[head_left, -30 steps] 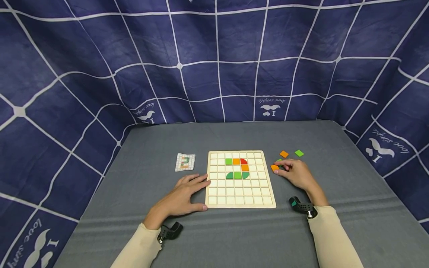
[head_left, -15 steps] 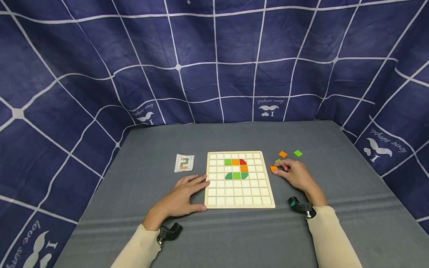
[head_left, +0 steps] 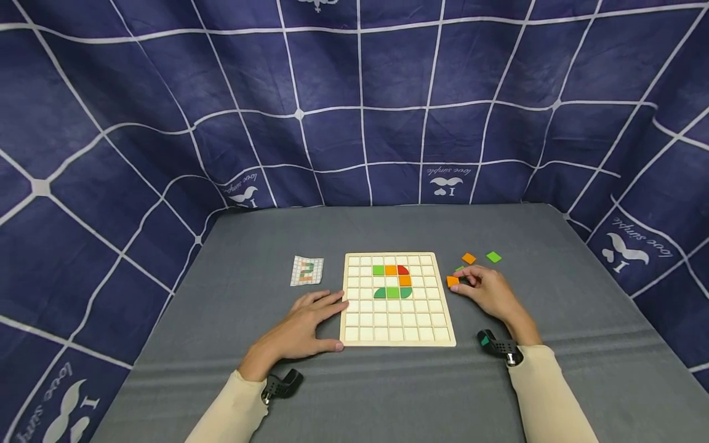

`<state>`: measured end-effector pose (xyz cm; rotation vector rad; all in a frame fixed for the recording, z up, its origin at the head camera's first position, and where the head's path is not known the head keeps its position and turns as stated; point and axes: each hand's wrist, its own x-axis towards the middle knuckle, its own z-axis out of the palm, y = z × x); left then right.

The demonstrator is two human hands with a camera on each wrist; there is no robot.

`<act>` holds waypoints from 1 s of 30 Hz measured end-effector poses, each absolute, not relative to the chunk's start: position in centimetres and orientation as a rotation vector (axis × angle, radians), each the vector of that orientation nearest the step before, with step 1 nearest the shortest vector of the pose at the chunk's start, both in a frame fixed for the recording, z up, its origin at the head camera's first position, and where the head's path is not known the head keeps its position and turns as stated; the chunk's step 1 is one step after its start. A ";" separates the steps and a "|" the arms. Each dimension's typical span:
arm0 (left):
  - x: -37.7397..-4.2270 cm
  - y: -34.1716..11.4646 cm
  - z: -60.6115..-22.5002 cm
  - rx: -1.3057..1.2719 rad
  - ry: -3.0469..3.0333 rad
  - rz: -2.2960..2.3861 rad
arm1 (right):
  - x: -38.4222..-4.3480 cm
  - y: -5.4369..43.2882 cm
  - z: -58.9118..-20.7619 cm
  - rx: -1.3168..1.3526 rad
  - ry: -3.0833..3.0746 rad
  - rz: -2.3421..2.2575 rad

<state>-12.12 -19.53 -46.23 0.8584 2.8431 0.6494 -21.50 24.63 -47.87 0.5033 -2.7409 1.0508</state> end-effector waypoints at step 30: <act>-12.1 -19.6 -46.3 0.868 2.843 0.665 | -19.1 18.8 -44.8 0.602 -2.666 1.137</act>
